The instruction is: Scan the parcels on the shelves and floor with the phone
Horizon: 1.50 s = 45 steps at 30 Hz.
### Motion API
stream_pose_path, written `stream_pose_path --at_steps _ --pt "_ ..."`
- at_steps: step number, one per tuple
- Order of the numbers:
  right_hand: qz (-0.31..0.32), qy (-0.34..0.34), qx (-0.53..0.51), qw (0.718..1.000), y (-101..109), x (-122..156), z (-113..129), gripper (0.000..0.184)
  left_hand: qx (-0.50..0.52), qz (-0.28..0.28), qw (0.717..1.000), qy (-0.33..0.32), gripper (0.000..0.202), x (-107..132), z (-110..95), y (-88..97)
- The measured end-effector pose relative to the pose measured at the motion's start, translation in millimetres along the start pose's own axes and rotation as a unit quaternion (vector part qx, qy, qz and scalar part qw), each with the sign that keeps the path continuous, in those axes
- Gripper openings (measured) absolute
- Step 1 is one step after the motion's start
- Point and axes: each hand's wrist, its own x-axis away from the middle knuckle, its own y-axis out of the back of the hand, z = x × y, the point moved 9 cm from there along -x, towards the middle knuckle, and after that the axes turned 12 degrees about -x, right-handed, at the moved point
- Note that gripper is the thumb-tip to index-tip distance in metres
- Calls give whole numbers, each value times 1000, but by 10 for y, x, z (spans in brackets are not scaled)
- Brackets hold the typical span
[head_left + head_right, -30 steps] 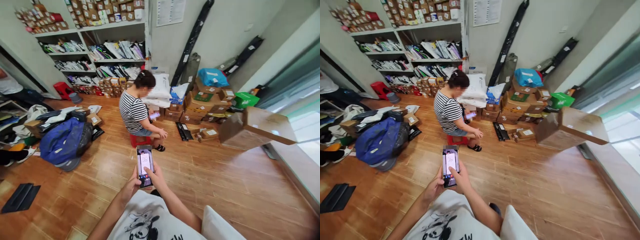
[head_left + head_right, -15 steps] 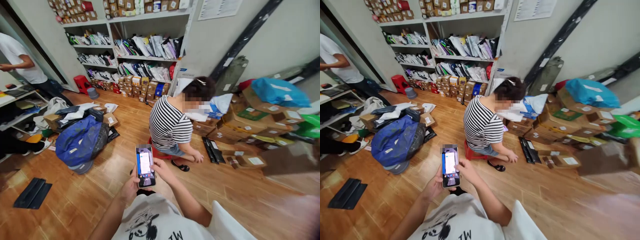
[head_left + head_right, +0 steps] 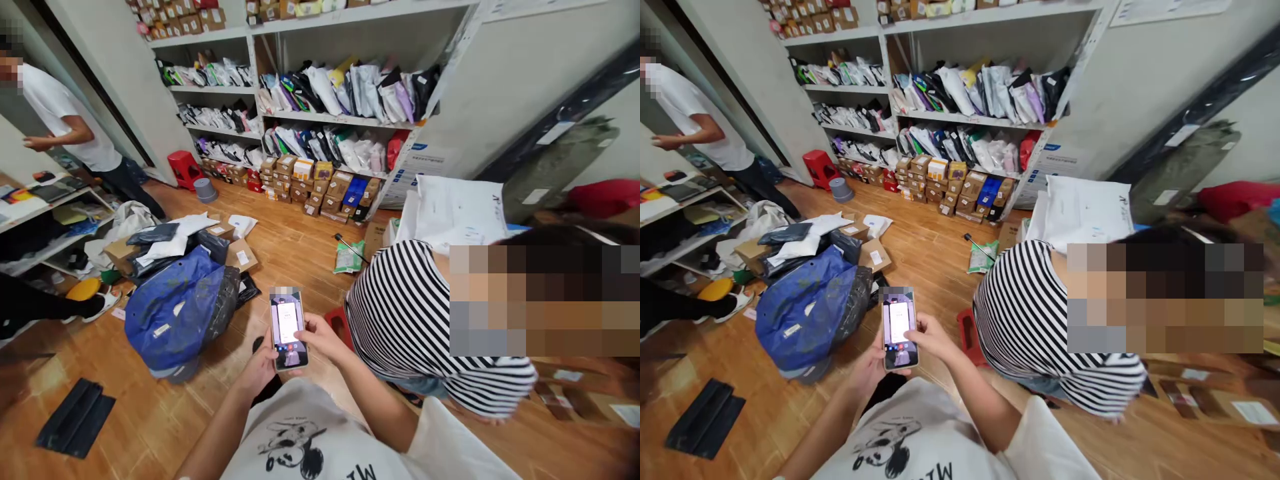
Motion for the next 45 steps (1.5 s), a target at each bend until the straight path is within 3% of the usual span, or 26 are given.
stream_pose_path --at_steps 3,8,12,15,22,27,31,38,45 --pt "-26 1 3 1000 -25 -641 20 26 -16 16 1000 2 80 -402 -354 340" --pt "-139 45 -29 989 -33 -1613 131 49 -45 57 997 24 83 -1079 -1029 855" --pt "-213 92 -39 972 -83 -2107 272 35 -77 72 992 74 85 -1558 -1490 1127" --pt "-263 128 -40 956 -16 -2346 386 34 -89 98 986 105 86 -1884 -1721 1190" --pt "-315 123 -70 939 485 -2788 533 29 -64 168 975 129 74 -2622 -1871 1192" --pt "-287 149 -107 940 909 -3150 688 33 -52 176 973 140 77 -3209 -1937 1159" --pt "-273 146 -104 945 1307 -3482 921 30 -60 183 970 147 77 -3734 -2080 993" --pt "-252 151 -36 955 1996 -3981 1627 23 -57 151 977 136 82 -4661 -2331 655" --pt "-248 118 -25 961 2399 -4382 1891 24 -62 137 982 115 89 -5174 -2484 435"
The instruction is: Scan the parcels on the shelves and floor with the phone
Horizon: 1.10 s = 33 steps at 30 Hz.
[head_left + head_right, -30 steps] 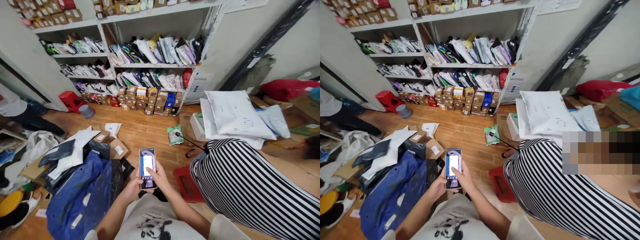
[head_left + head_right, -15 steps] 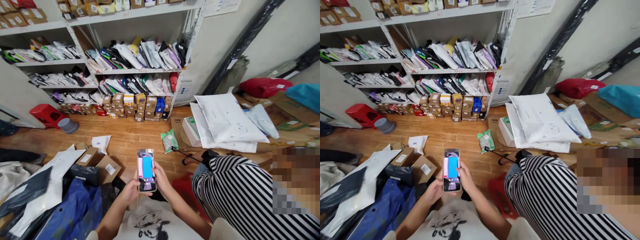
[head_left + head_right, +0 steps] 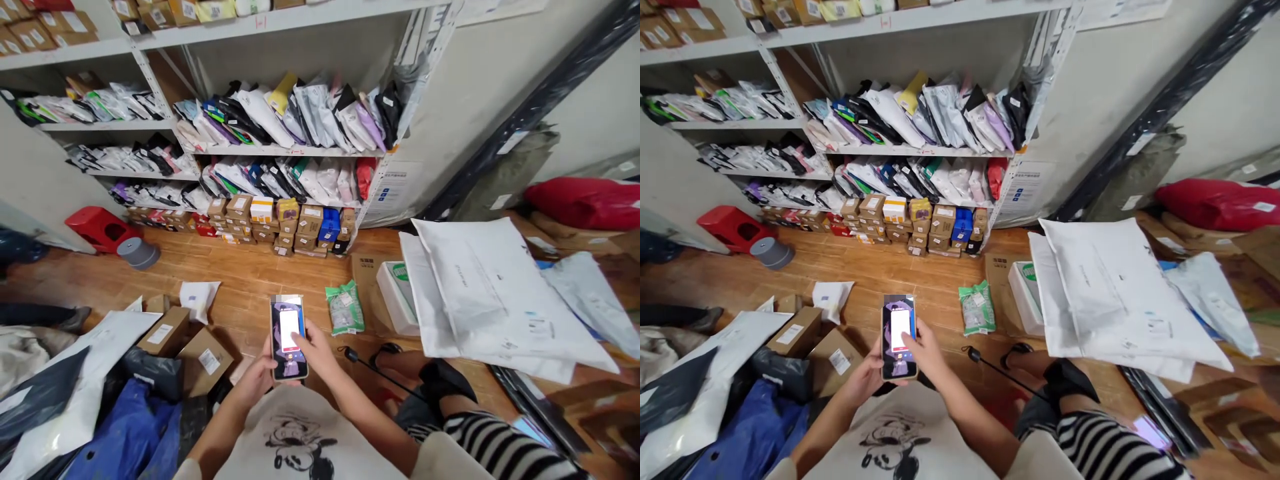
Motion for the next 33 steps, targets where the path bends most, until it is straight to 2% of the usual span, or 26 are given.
stream_pose_path --at_steps 4,6,10,13,15,17,20,24,27,33 --pt "-14 0 29 999 21 -220 -16 41 -7 -20 1000 8 89 -191 -53 77" --pt "-4 -9 6 1000 19 -330 -24 37 -1 -23 1000 4 89 -281 -106 133" --pt "28 -46 -67 996 12 -589 -27 17 -5 5 1000 -10 85 -460 -283 240" --pt "42 -58 -69 995 -37 -848 -11 20 -6 19 1000 -9 84 -608 -432 368" --pt "33 -62 -61 996 -93 -1062 -15 27 -4 14 1000 -9 85 -717 -549 496" --pt "4 -58 -51 997 -154 -1300 -24 27 -1 10 1000 -8 86 -828 -679 647" --pt "-33 -47 -44 997 -312 -1650 -45 41 14 11 1000 -7 85 -988 -915 909" --pt "-61 -24 -33 997 -598 -2022 -77 30 10 23 1000 5 83 -1179 -1264 1282" --pt "-74 -2 -21 997 -775 -2245 -83 32 -4 34 999 16 82 -1307 -1507 1521" --pt "-66 1 7 998 -940 -2604 -146 35 7 45 998 40 82 -1506 -1771 1802"
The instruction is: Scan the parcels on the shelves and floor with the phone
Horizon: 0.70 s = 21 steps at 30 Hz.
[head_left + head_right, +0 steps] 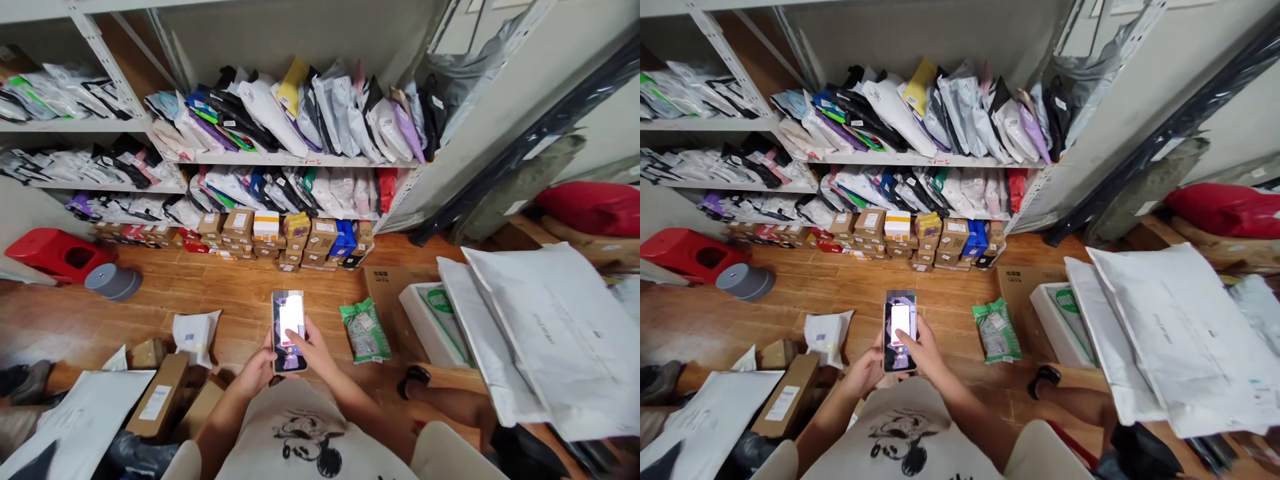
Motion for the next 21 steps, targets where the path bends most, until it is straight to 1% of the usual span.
stream_pose_path --at_steps 2,4,5,7,8,10,12,16,18,21 --pt "8 26 17 999 -7 -58 22 40 9 0 1000 1 79 -32 -52 52" --pt "10 89 83 993 11 -83 130 52 14 -1 1000 0 77 -52 -99 87" --pt "12 130 133 982 9 -84 217 59 13 -1 1000 0 76 -59 -122 99" --pt "39 210 228 950 -64 -74 400 71 5 -3 1000 3 78 -68 -159 116" --pt "62 241 264 932 -125 -71 480 72 0 -4 1000 8 80 -71 -172 121" --pt "102 278 314 902 -246 -88 612 67 -13 -5 1000 17 85 -75 -191 127" --pt "121 291 345 884 -340 -133 706 61 -23 -5 1000 19 88 -78 -210 128" --pt "136 293 383 866 -465 -220 761 57 -25 0 1000 18 89 -78 -227 122" --pt "134 298 379 866 -480 -227 752 59 -19 0 1000 21 90 -76 -223 129" --pt "124 305 352 876 -451 -216 737 64 -9 -4 1000 21 91 -78 -216 157"
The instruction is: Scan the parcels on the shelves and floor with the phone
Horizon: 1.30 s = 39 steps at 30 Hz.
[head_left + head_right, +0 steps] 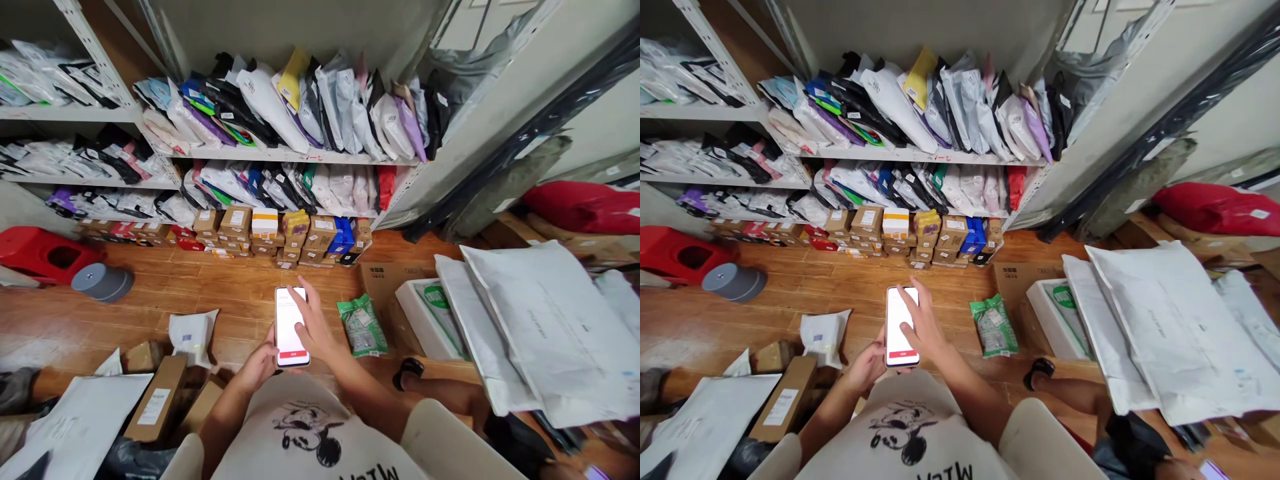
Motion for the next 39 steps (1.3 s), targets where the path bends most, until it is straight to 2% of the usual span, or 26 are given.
stream_pose_path --at_steps 7,12,21,23,25,28,30,32,34,39 --pt "21 -4 25 999 -22 -19 -23 55 0 12 1000 -2 91 -20 19 18" --pt "-8 -13 -1 1000 29 -5 -46 61 6 21 1000 -8 90 -50 -10 -25" --pt "11 -9 15 1000 54 -27 -11 52 0 39 999 -4 85 -74 -39 -91" --pt "-8 -11 -4 1000 69 -14 -10 54 3 43 999 -10 83 -81 -38 -86" --pt "-70 -32 -51 996 131 22 -52 62 8 44 999 -19 80 -88 -41 -69" --pt "-174 -141 -175 959 174 130 -278 62 23 51 998 -35 75 -90 -68 -51" --pt "-192 -239 -278 911 63 207 -457 50 36 55 997 -39 74 -87 -98 -49" --pt "-182 -300 -356 866 -77 243 -540 35 45 54 997 -38 73 -84 -129 -48" --pt "-187 -318 -393 843 -139 238 -551 25 45 50 997 -34 74 -84 -154 -37" --pt "-217 -324 -405 827 -207 76 -531 24 9 24 999 -23 72 -90 -214 111"
